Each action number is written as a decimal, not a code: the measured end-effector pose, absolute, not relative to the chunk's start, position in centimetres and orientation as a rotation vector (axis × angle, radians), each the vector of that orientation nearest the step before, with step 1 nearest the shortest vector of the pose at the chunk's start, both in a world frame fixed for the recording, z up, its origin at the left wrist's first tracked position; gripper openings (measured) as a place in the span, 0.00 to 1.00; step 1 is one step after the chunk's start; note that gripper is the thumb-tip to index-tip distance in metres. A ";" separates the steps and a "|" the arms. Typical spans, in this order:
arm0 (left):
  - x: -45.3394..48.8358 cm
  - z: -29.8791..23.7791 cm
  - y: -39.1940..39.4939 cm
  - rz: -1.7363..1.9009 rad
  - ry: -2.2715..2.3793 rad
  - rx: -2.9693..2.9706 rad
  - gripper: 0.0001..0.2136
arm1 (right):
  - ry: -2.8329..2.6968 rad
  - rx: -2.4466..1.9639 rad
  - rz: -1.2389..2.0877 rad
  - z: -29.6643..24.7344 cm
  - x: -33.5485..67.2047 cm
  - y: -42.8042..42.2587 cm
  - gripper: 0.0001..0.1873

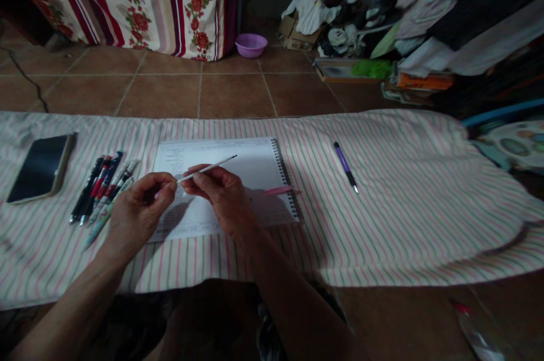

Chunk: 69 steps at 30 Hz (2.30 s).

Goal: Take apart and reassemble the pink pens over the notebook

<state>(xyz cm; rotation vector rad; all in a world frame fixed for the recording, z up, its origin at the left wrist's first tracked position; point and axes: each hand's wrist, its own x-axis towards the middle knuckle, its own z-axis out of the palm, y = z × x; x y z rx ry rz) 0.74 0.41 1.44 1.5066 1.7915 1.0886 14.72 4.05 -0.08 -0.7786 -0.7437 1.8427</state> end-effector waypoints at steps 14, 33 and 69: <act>0.7 1.3 0.4 1.096 1.824 1.560 0.05 | -0.811 -0.767 1.816 -0.3 14.9 4.1 0.05; 0.6 1.1 0.3 1.121 1.864 1.935 0.03 | -0.761 -0.817 1.832 -0.1 14.7 4.1 0.08; 1.1 0.5 0.2 1.093 1.705 1.605 0.10 | -1.120 -0.923 1.705 0.0 15.2 4.0 0.09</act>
